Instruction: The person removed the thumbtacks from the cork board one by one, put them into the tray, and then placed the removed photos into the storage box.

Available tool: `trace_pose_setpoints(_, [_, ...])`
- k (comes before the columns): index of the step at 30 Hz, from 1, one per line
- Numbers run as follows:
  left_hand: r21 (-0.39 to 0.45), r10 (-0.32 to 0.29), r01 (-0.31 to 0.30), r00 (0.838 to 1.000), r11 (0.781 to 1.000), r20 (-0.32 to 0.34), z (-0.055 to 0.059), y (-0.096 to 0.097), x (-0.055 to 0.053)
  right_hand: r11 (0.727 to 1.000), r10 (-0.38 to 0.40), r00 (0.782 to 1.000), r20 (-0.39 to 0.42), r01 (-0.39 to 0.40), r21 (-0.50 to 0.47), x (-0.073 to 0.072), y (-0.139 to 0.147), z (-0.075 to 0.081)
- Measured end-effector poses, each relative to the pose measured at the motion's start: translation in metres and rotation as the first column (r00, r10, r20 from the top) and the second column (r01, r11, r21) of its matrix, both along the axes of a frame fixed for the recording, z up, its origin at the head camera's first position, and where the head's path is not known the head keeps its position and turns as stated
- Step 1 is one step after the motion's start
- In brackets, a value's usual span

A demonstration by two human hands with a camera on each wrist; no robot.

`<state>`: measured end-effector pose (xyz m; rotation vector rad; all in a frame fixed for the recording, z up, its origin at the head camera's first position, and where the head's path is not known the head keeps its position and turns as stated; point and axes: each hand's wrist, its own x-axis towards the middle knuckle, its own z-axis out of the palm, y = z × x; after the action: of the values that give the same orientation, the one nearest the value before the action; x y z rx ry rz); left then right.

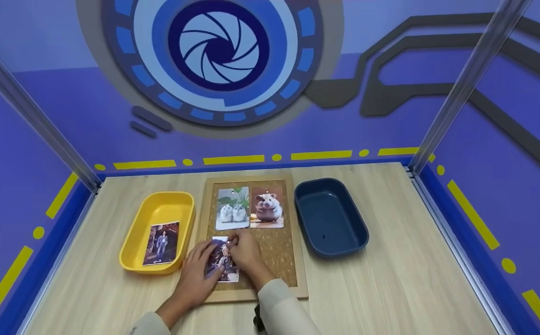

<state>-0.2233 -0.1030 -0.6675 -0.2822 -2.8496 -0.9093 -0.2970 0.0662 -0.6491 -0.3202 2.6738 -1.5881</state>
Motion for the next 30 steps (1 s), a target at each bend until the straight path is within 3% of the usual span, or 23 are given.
trace_pose_setpoints(4, [-0.008, 0.001, -0.002, 1.000, 1.000, -0.018, -0.0007, -0.0005, 0.0010, 1.000, -0.007, 1.000, -0.010, 0.007, -0.003, 0.0019, -0.0005, -0.0018])
trace_pose_setpoints(19, [-0.011, 0.020, -0.020, 1.000, 1.000, 0.016, 0.0012, -0.0027, 0.0019, 1.000, -0.025, 0.999, -0.032, 0.024, -0.010, 0.0036, -0.0053, -0.0014])
trace_pose_setpoints(30, [0.003, 0.008, -0.008, 1.000, 1.000, -0.005, 0.0025, 0.0011, 0.0013, 0.999, -0.036, 0.999, 0.000, 0.036, -0.022, 0.0034, -0.0008, 0.0006])
